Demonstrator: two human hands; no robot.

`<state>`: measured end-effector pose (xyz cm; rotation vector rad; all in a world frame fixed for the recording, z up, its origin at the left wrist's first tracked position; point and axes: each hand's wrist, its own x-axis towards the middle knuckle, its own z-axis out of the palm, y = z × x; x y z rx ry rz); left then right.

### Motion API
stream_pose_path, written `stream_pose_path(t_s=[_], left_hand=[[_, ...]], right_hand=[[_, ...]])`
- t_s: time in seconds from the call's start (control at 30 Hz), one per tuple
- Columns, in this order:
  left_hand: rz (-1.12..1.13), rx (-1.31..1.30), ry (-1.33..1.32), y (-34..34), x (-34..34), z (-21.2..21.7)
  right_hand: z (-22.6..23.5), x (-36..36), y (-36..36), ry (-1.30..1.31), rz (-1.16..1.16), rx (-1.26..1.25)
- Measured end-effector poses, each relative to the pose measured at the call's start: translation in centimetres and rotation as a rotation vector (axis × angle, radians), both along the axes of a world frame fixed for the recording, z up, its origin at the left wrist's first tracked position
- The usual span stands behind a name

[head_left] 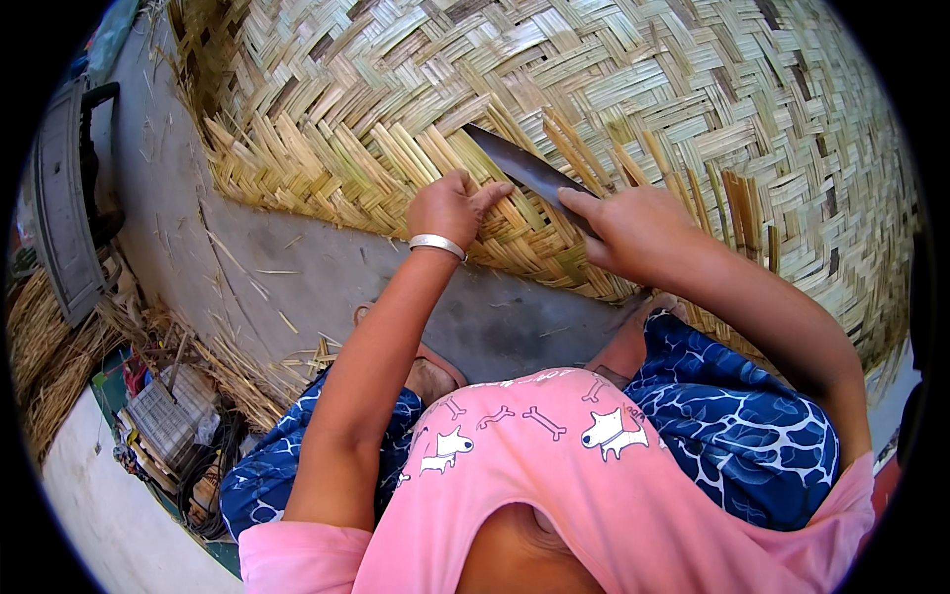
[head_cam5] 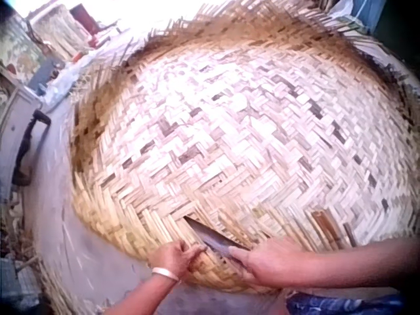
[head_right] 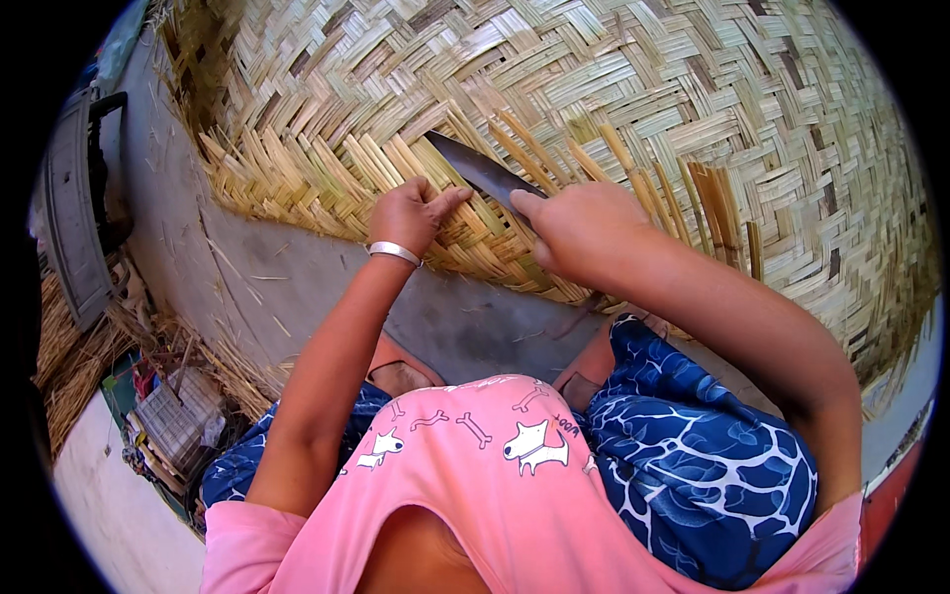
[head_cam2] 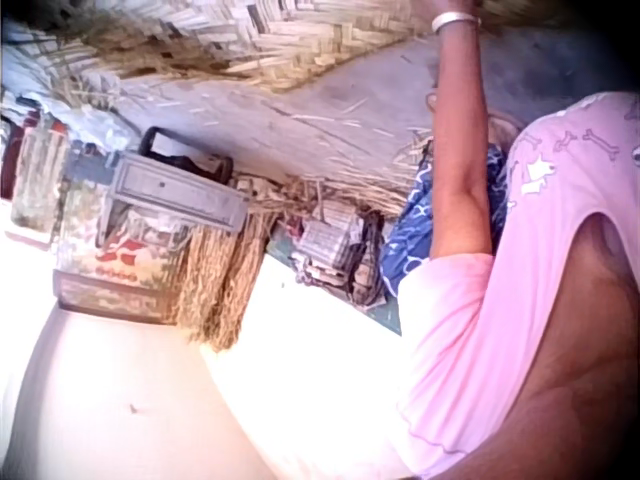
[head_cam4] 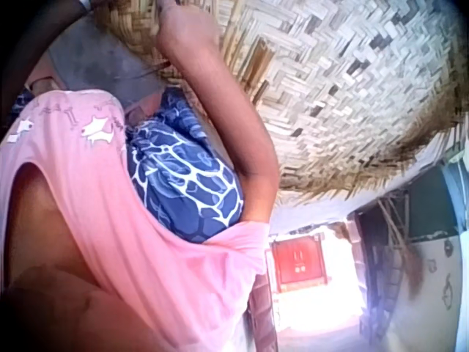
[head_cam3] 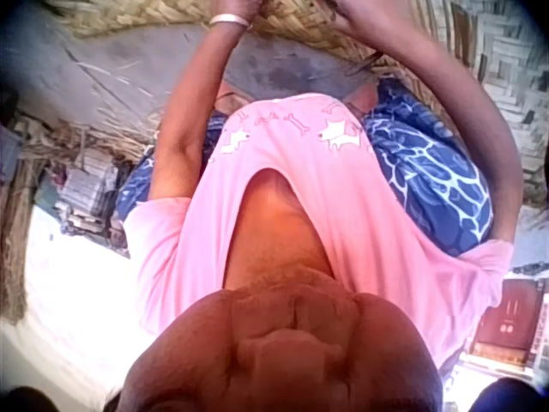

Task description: The person sits on the floor and uses a curved knife to trim and adjust the edges of a large woven mat. They repeatedly tap and press the mat's edge with the knife to secure the weave and remove excess strands.

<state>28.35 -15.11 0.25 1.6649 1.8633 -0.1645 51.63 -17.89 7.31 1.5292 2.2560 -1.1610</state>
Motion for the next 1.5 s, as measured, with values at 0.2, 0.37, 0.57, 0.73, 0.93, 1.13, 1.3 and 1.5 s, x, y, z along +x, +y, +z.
stream_pose_path(t_s=[0.2, 0.37, 0.57, 0.73, 0.93, 1.13, 1.3, 1.5], left_hand=[[-0.046, 0.09, 0.04, -0.4, 0.0, -2.3], [0.186, 0.155, -0.327, -1.2, 0.3, -1.1], [0.61, -0.281, -1.028, -0.4, 5.1, 2.3], [0.59, -0.417, -0.702, -0.5, 5.7, 0.7], [0.472, -0.118, -0.624, -1.7, 6.7, 0.1], [0.691, -0.314, -0.939, -1.3, 6.1, 0.1], [0.571, -0.313, -1.084, -2.1, 6.0, 1.6], [0.473, -0.226, -1.037, -3.1, 6.0, 2.6]], right_hand=[[6.0, 6.8, -2.8, -0.001, -0.089, -0.211], [6.8, 9.1, -3.0, 0.489, -0.559, -0.568], [5.9, 8.8, -2.3, 0.776, -0.592, -0.587], [4.5, 8.4, -3.0, 0.844, -0.631, -0.544], [4.5, 8.4, -3.3, 0.782, -0.691, -0.605], [4.5, 8.4, -3.5, 0.78, -0.696, -0.626], [4.1, 8.5, -3.9, 0.801, -0.705, -0.59], [5.1, 8.3, -3.4, 0.805, -0.656, -0.628]])
